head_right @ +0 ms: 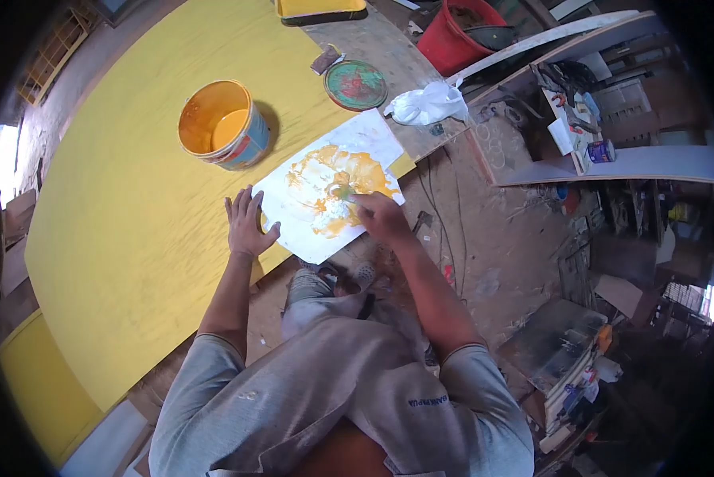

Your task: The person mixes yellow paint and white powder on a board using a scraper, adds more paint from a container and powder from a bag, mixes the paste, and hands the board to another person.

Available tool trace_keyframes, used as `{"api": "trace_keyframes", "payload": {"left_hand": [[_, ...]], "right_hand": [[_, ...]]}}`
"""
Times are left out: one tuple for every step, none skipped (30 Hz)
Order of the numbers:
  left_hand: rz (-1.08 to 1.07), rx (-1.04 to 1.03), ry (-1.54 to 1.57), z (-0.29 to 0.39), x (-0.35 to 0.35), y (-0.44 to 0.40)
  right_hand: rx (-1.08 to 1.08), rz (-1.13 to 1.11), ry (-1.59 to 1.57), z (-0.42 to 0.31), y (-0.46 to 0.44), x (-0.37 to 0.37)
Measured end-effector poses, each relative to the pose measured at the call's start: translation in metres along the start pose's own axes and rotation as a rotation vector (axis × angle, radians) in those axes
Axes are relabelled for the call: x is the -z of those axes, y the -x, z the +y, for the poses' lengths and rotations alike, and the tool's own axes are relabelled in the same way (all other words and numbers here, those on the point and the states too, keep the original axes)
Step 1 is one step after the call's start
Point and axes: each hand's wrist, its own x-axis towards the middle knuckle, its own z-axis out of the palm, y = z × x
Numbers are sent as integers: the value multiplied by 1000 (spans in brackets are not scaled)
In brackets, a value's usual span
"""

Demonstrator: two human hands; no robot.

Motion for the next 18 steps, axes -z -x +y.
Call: {"api": "trace_keyframes", "payload": {"left_hand": [[4, -3, -12, -1, -2, 0], [6, -1, -17, 0, -3, 2], [12, 1, -21, -1, -5, 2], [21, 3, -22, -1, -6, 2], [17, 2, -25, -1, -7, 1], [18, 5, -28, -1, -6, 1], [18, 9, -31, -1, -6, 1], [12, 13, -33, -1, -7, 3], [6, 15, -35, 0, -6, 4], [3, 16, -38, 0, -4, 2], [7, 14, -35, 1, -3, 1], [11, 11, -30, 2, -2, 2], [14, 7, -27, 2, -2, 2], [16, 4, -22, 2, -2, 2], [18, 2, -18, 2, -2, 2], [21, 3, -15, 1, -2, 3], [14, 7, -24, 0, -3, 3], [24, 6, -17, 0, -3, 2]], "right_hand": [[-35, -49, 100, -5, 3, -2], [-70, -101, 198, -7, 9, -4], [-86, -92, 197, -6, 15, -4], [-88, -94, 213, -3, 23, -1], [-87, -96, 232, 1, 30, 5], [-81, -100, 252, 2, 30, 11], [-60, -68, 222, 4, 26, 13], [-45, -40, 190, 4, 24, 15], [-30, -11, 156, 4, 23, 16], [-27, -11, 161, 4, 19, 11], [-23, -8, 166, 2, 12, 2], [-20, -5, 172, 2, 6, -5], [-43, -34, 183, 2, 6, -10], [-80, -55, 202, 2, 10, -9], [-117, -77, 220, -2, 16, -4], [-152, -101, 237, -2, 20, 0], [-149, -109, 218, 3, 19, 4], [-162, -99, 204, -2, 13, 5]]}}
